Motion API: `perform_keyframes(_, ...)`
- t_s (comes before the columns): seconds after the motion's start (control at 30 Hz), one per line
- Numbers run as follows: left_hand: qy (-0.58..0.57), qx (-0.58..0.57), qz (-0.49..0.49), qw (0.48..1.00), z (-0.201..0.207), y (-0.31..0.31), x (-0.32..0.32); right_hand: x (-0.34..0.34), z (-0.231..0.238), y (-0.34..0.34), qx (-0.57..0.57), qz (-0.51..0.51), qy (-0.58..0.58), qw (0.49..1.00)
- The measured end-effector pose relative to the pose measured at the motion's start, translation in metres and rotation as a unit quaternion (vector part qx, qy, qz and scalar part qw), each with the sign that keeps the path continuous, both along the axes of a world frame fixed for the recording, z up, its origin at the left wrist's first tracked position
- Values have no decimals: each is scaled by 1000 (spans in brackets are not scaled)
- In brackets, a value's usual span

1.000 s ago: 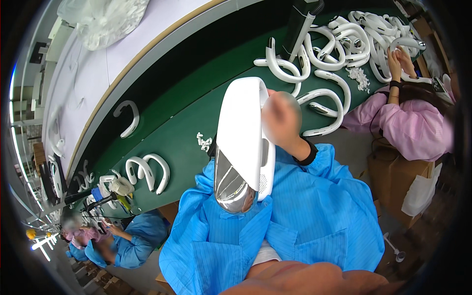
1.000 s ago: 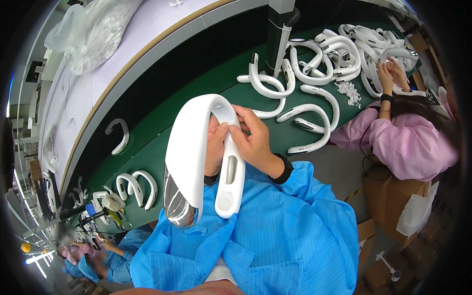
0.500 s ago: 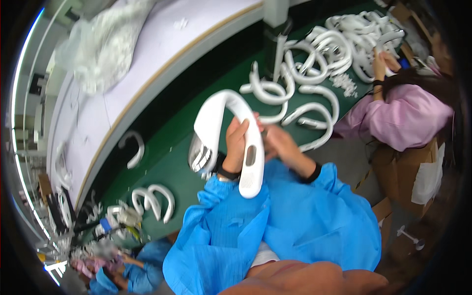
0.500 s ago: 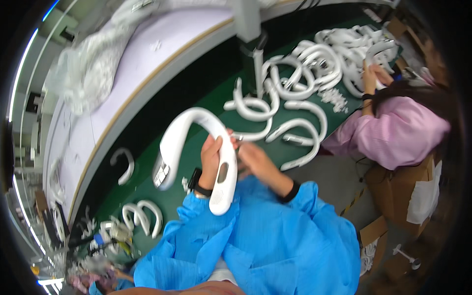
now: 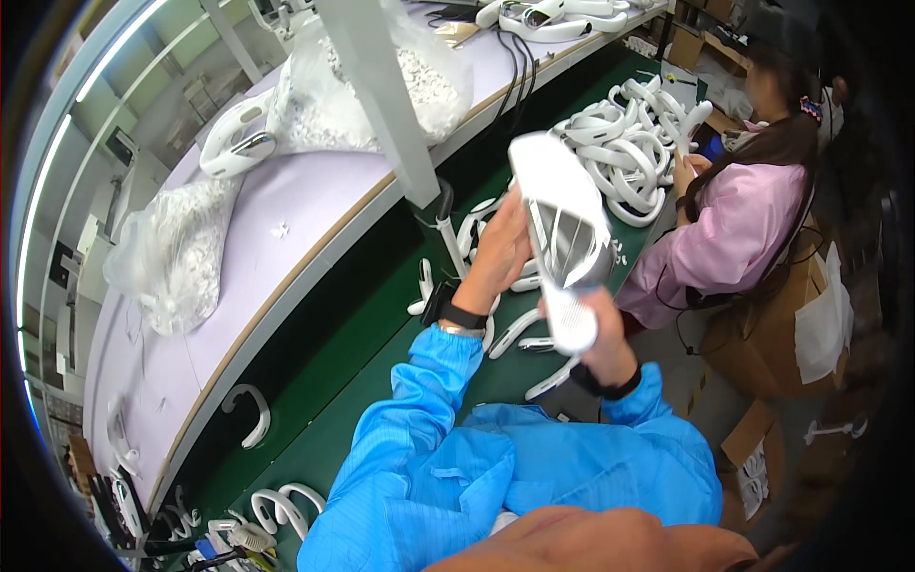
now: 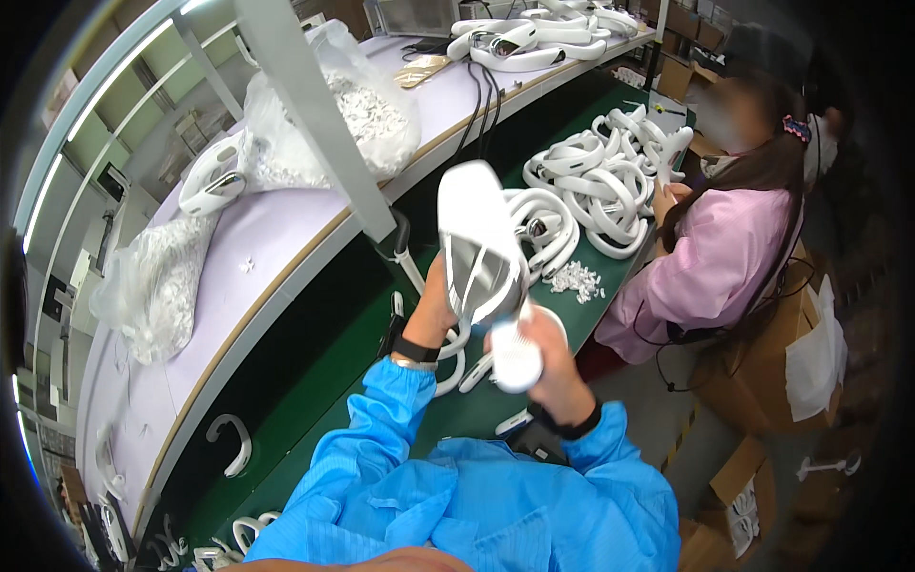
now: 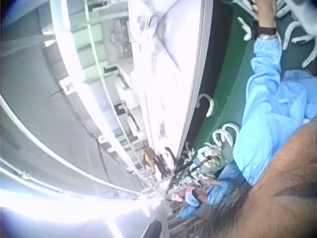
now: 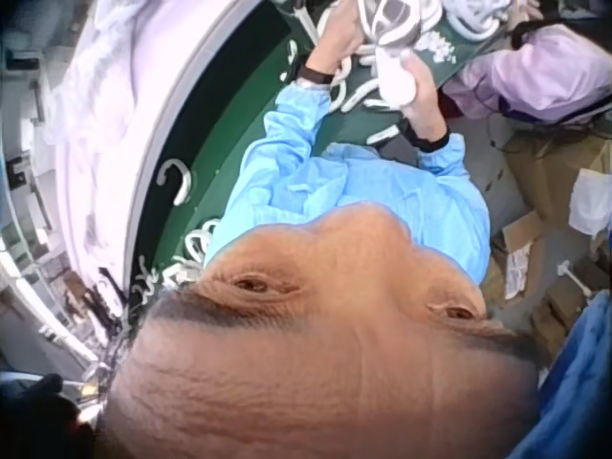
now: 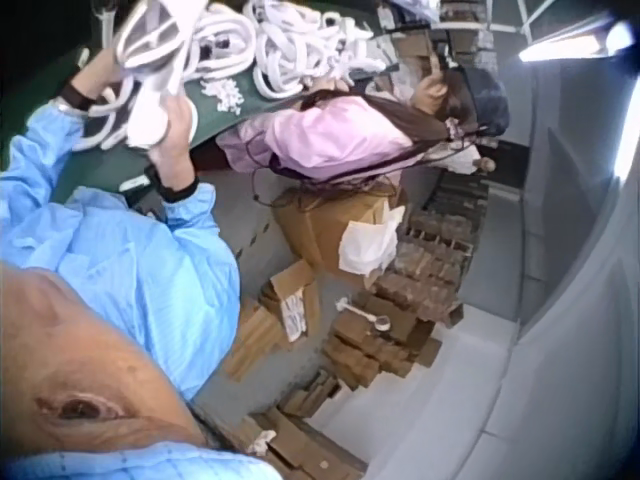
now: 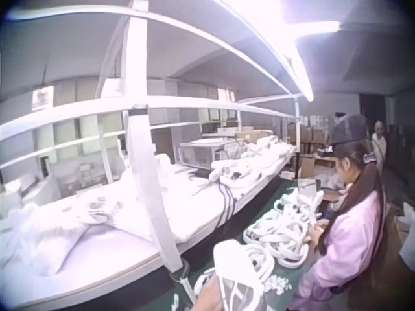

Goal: Assembling components and white plastic housings for neck-worn electronic devices on a factory line.

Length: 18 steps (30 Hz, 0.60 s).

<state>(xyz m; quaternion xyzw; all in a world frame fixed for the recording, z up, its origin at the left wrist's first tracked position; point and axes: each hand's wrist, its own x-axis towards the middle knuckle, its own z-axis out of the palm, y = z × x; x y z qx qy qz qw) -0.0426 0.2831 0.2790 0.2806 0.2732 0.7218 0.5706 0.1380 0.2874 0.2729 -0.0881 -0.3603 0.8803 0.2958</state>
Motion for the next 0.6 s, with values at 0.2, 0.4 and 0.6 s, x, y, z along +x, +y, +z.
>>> perform_keyframes(0.2, 347, -97, 35, 932, -32, -20, -38, -104, 102, 206, 227, -261, -102, 933)
perform_keyframes(0.4, 334, -308, 102, 885, -96, -109, -43, -209, 155, 322, 426, -206, -349, 809)
perform_keyframes(0.6, 283, -369, 176, 868, -104, -155, -50, -266, 116, 388, 583, -137, -413, 686)
